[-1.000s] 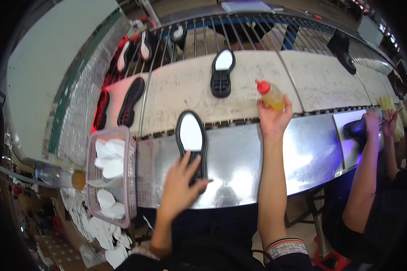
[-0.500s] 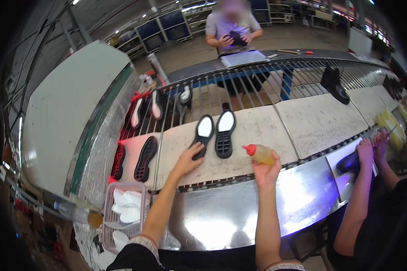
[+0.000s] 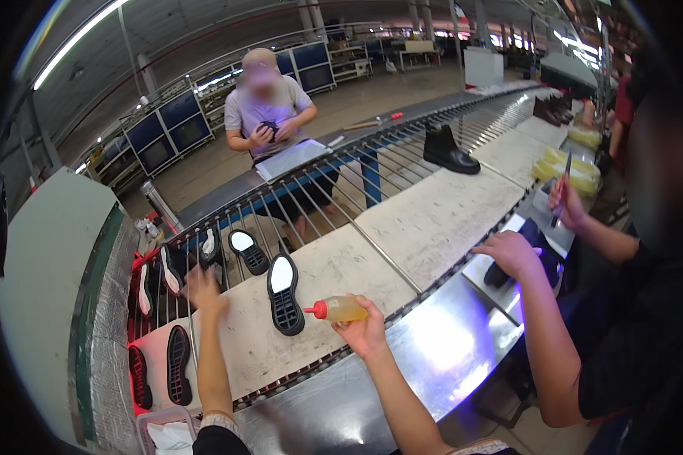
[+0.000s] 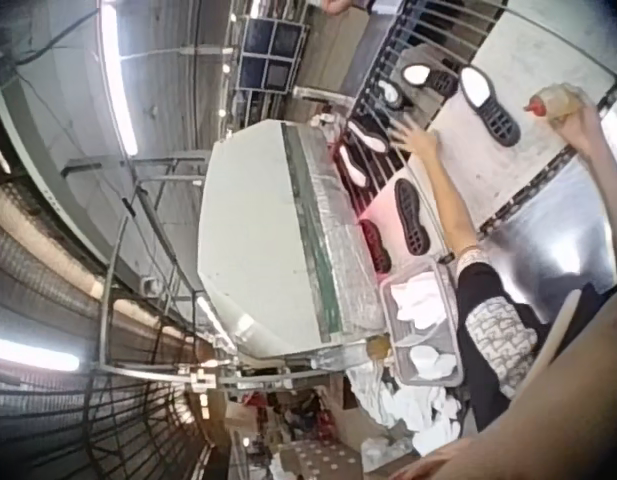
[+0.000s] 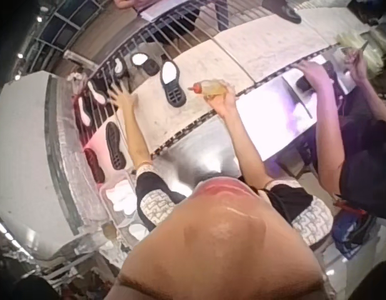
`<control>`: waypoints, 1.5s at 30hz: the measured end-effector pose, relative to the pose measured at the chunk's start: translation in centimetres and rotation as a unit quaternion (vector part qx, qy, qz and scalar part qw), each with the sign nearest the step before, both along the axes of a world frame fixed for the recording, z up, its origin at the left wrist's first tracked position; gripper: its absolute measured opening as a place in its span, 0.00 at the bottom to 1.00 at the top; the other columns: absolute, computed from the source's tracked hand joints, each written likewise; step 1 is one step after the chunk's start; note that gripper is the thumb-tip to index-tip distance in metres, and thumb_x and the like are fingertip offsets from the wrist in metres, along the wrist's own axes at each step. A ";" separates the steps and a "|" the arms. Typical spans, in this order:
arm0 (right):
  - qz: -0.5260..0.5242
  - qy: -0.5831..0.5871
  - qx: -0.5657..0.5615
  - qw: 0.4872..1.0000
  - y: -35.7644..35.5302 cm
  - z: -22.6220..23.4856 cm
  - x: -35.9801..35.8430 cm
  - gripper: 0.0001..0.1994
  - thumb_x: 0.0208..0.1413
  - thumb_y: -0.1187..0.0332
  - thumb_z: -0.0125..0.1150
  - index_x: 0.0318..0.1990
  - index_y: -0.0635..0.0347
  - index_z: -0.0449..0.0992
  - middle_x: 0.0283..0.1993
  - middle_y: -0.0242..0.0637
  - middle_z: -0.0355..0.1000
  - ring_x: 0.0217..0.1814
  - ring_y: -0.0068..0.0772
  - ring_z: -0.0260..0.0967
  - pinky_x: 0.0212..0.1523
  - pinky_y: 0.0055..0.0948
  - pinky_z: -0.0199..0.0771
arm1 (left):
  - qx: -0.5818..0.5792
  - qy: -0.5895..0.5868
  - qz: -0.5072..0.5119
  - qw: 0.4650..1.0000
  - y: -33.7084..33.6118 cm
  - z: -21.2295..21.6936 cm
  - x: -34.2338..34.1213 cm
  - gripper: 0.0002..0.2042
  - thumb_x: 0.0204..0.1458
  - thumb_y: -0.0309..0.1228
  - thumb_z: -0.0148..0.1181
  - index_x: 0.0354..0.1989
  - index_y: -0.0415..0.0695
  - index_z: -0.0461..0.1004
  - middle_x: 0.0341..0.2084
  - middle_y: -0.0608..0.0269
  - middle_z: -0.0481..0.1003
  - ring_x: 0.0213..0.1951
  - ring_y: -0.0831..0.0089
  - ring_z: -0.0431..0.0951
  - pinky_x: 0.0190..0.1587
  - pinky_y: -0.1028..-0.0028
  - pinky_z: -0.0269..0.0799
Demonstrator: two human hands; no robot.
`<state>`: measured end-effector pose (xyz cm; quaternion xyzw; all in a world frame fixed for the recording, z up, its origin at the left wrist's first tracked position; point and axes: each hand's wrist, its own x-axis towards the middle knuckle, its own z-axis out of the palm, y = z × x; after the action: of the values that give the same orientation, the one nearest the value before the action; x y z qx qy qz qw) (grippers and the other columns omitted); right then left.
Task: Apply adhesive from a squeeze bottle onto shoe insole components and place them on the conveyor.
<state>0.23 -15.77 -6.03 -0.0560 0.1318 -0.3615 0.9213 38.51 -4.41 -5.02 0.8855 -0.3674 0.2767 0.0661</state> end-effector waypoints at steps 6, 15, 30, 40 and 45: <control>0.005 0.002 0.002 1.000 -0.6 0.3 0.9 0.15 0.48 0.57 0.57 0.42 0.50 0.69 0.43 0.32 0.68 0.43 0.29 0.62 0.45 0.36 0.61 | 0.080 0.276 0.357 0.889 11.8 1.2 -5.4 0.43 0.36 0.44 0.57 0.67 0.62 0.48 0.63 0.48 0.55 0.62 0.47 0.56 0.57 0.39 0.49; -0.005 -0.042 -0.023 0.999 -0.1 -0.7 0.9 0.12 0.47 0.57 0.58 0.37 0.50 0.70 0.37 0.30 0.69 0.36 0.27 0.62 0.41 0.35 0.63 | -0.052 0.158 0.367 0.915 16.9 -2.6 -4.5 0.29 0.41 0.36 0.56 0.58 0.56 0.63 0.57 0.57 0.61 0.57 0.49 0.63 0.54 0.40 0.54; -0.003 0.014 -0.008 1.000 0.4 -0.9 0.9 0.12 0.46 0.56 0.57 0.36 0.48 0.69 0.37 0.29 0.66 0.38 0.26 0.61 0.41 0.37 0.64 | -0.075 0.325 0.106 0.937 16.4 3.6 -17.0 0.20 0.37 0.38 0.62 0.42 0.46 0.78 0.36 0.49 0.77 0.42 0.53 0.77 0.47 0.62 0.70; 0.096 -0.125 -0.081 0.984 -2.7 -4.1 1.2 0.20 0.52 0.61 0.50 0.49 0.66 0.67 0.40 0.42 0.71 0.37 0.34 0.67 0.45 0.39 0.63 | -0.028 0.261 0.015 0.965 23.9 2.3 -36.1 0.19 0.47 0.33 0.58 0.50 0.46 0.72 0.54 0.58 0.68 0.50 0.44 0.67 0.44 0.54 0.70; -0.002 0.048 -0.112 0.993 0.1 -0.7 2.0 0.22 0.47 0.58 0.50 0.44 0.68 0.66 0.38 0.45 0.63 0.40 0.37 0.58 0.44 0.41 0.55 | -0.023 0.289 -0.058 0.955 30.1 3.9 -38.7 0.18 0.48 0.32 0.57 0.47 0.36 0.71 0.53 0.54 0.67 0.59 0.43 0.58 0.58 0.58 0.60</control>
<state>2.20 -15.68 -6.77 -0.1754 0.1347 -0.3727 0.9012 -0.18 25.66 -1.09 0.9030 -0.3770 0.0131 0.2055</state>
